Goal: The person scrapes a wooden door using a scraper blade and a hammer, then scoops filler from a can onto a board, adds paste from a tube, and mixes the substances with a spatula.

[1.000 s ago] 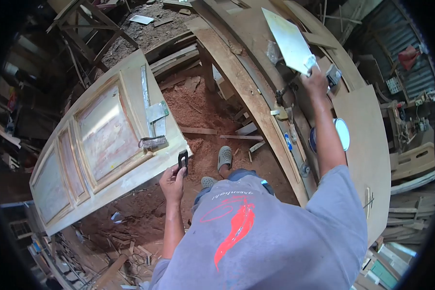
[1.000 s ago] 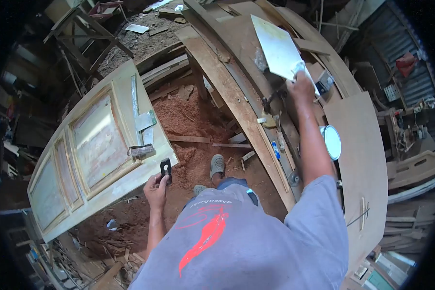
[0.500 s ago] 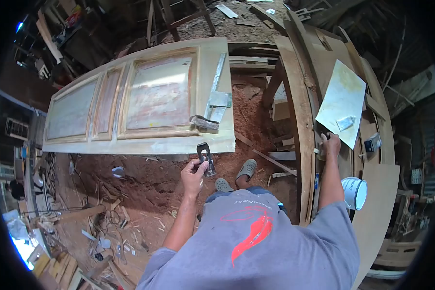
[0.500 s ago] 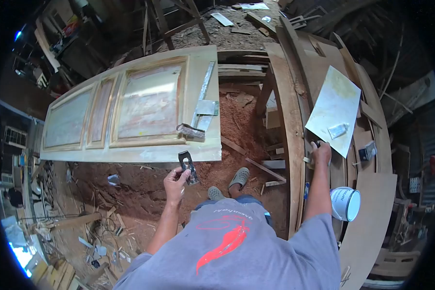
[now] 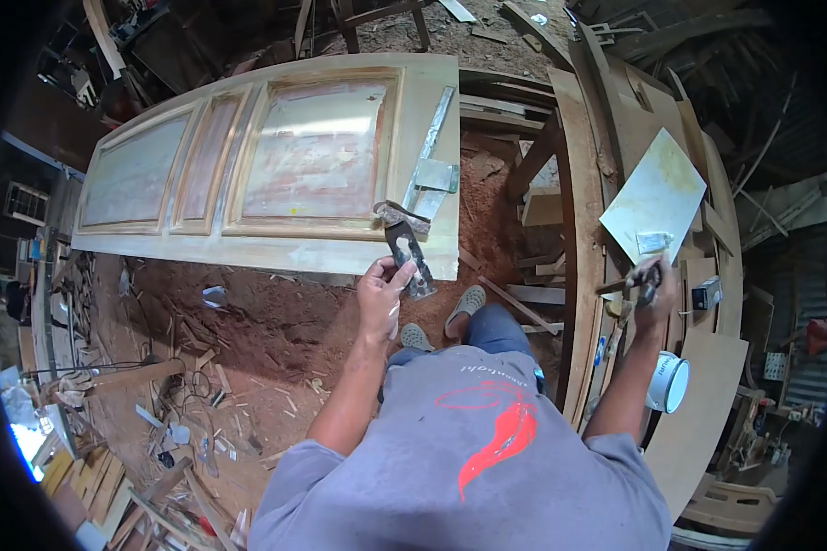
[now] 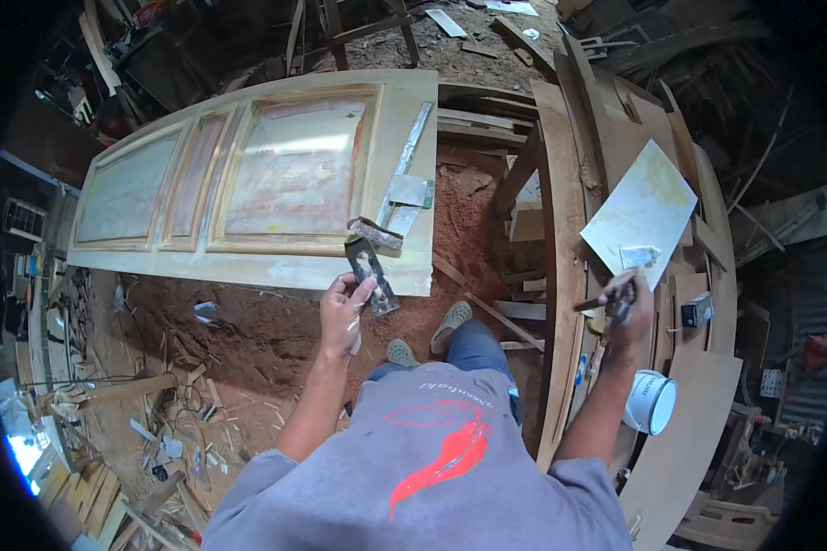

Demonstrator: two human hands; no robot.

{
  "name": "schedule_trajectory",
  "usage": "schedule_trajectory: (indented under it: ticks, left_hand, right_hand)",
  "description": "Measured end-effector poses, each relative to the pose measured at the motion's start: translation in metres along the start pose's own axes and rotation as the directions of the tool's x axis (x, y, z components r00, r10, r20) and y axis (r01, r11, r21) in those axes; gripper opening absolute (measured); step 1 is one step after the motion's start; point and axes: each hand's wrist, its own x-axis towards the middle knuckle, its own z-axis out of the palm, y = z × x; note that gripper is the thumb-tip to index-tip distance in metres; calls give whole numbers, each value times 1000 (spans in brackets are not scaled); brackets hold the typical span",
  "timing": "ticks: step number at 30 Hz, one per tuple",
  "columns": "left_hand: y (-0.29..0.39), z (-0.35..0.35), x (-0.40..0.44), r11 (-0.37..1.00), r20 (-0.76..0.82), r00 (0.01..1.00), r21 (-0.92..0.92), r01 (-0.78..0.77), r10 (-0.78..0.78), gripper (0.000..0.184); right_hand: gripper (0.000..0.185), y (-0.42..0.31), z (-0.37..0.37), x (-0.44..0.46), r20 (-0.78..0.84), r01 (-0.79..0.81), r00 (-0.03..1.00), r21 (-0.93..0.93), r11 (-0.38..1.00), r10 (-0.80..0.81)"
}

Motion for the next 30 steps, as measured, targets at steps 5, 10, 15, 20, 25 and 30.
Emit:
schedule_trajectory:
  ticks: [5, 10, 15, 20, 25, 30]
  left_hand:
    - [12, 51, 26, 995, 41, 999, -94, 28, -25, 15]
    - [20, 93, 61, 991, -10, 1000, -131, -7, 6, 21]
    - [16, 110, 96, 992, -172, 985, -121, -16, -5, 25]
    - [7, 111, 121, 986, -341, 940, -150, -78, 22, 25]
    - [14, 107, 142, 967, -437, 899, -218, -128, 20, 29]
    - [33, 88, 187, 960, -455, 887, -207, -186, 74, 28]
  right_hand:
    - [52, -30, 139, 11, 279, -358, 893, -32, 933, 353]
    - [51, -8, 232, 63, 554, -345, 707, -273, 898, 440]
    - [82, 5, 256, 137, 845, -96, 459, -260, 961, 274]
    - [82, 39, 281, 206, 848, 211, 450, -407, 889, 281]
    - [50, 2, 315, 266, 852, -312, 415, -198, 929, 321]
    - [38, 58, 333, 307, 664, 122, 461, -705, 699, 589]
